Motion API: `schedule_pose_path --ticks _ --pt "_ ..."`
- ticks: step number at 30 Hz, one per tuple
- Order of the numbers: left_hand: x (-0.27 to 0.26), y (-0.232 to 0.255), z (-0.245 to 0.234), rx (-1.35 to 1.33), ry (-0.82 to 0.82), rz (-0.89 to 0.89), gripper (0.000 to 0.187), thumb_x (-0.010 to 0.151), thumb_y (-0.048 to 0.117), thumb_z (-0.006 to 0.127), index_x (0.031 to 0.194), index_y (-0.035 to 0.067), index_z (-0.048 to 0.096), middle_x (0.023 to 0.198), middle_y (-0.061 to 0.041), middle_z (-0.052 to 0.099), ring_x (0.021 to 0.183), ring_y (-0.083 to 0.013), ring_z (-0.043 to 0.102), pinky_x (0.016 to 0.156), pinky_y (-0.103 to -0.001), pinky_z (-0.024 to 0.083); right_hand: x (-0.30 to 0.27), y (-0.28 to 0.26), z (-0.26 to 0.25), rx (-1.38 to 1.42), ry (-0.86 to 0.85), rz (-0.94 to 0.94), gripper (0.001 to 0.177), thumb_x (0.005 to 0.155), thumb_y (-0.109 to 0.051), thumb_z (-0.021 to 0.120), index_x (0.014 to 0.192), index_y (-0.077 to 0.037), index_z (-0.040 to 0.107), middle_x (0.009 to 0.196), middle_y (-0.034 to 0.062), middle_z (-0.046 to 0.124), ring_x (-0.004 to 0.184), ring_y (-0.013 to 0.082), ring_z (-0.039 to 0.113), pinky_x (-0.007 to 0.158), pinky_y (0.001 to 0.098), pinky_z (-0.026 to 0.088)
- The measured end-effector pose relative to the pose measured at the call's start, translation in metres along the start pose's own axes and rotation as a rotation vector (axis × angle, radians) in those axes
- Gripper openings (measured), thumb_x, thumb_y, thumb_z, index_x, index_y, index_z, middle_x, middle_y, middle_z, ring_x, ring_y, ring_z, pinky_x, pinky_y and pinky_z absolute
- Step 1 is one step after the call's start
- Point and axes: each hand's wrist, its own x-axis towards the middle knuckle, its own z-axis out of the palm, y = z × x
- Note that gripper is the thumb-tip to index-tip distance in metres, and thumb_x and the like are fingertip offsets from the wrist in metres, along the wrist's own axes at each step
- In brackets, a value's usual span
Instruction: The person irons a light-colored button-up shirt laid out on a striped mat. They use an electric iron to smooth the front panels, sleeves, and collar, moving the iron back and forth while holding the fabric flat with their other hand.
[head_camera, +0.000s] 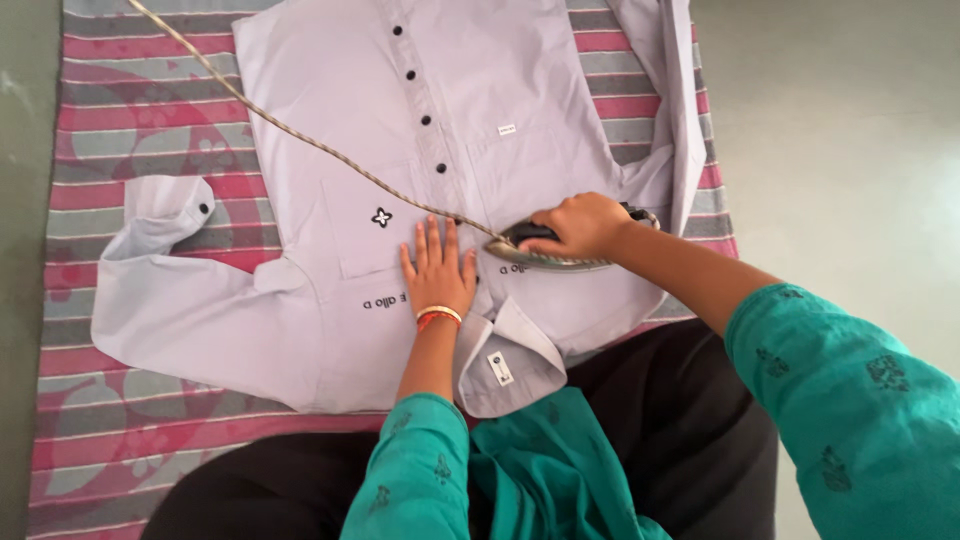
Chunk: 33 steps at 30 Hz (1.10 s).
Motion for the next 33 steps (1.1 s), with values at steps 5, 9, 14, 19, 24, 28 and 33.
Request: schedule_pose_path --ticks 5,9,14,19,24,28,33 --pt "-0.003 0.001 -0.007 -0.021 -0.010 -0.015 0.071 0.099 0.053 0.045 0.160 0.017 0.033 0.166 -0.013 0.031 0.153 -0.0293 0.025 0.123 -0.055 0.011 0.051 0.002 -0.011 0.115 0.098 0.222 0.065 0.093 -0.071 0.047 0.104 -0.014 0.075 0.083 0.0195 0.074 0.082 0.0411 0.072 0.076 0.0530 0.056" --pt "-0.003 0.002 -0.009 -0.024 0.024 -0.005 0.072 0.098 0.053 0.046 0.160 0.018 0.034 0.164 -0.013 0.034 0.153 -0.0298 0.027 0.123 -0.055 0.012 0.102 0.013 -0.022 0.127 0.158 0.320 0.069 0.095 -0.072 0.046 0.103 -0.010 0.075 0.089 0.0208 0.074 0.090 0.0408 0.072 0.080 0.0533 0.056" --pt "0.001 0.001 -0.013 -0.035 0.021 -0.008 0.072 0.097 0.052 0.049 0.158 0.017 0.036 0.164 -0.013 0.035 0.152 -0.0295 0.029 0.122 -0.057 0.013 0.148 0.010 -0.027 0.215 0.243 0.456 0.074 0.094 -0.074 0.045 0.108 -0.008 0.074 0.097 0.0197 0.075 0.097 0.0388 0.072 0.082 0.0515 0.056" --pt "0.001 0.003 -0.015 -0.050 0.024 -0.020 0.072 0.095 0.052 0.050 0.157 0.018 0.037 0.163 -0.012 0.035 0.151 -0.0287 0.029 0.121 -0.056 0.013 0.146 -0.005 -0.024 0.223 0.240 0.436 0.073 0.091 -0.074 0.046 0.108 -0.008 0.074 0.100 0.0196 0.074 0.099 0.0379 0.071 0.083 0.0511 0.055" --pt "0.001 0.003 -0.014 -0.050 0.018 -0.015 0.071 0.096 0.052 0.048 0.157 0.018 0.037 0.163 -0.012 0.035 0.151 -0.0286 0.028 0.122 -0.056 0.014 0.101 -0.024 -0.005 0.198 0.241 0.361 0.073 0.093 -0.073 0.045 0.102 -0.007 0.075 0.092 0.0236 0.074 0.092 0.0420 0.072 0.084 0.0524 0.056" --pt "-0.001 0.000 -0.010 -0.053 0.049 0.004 0.070 0.098 0.052 0.046 0.158 0.018 0.036 0.164 -0.012 0.034 0.151 -0.0293 0.028 0.122 -0.056 0.014 0.052 -0.030 0.006 0.228 0.189 0.378 0.072 0.091 -0.074 0.046 0.099 -0.008 0.075 0.086 0.0238 0.073 0.086 0.0432 0.072 0.079 0.0534 0.057" --pt "-0.001 -0.001 -0.007 0.002 0.015 -0.007 0.071 0.098 0.054 0.044 0.159 0.020 0.034 0.166 -0.010 0.031 0.152 -0.0281 0.027 0.123 -0.055 0.013 -0.017 -0.026 0.017 0.216 0.157 0.393 0.071 0.091 -0.073 0.046 0.096 -0.008 0.075 0.081 0.0231 0.073 0.082 0.0433 0.072 0.075 0.0534 0.056"
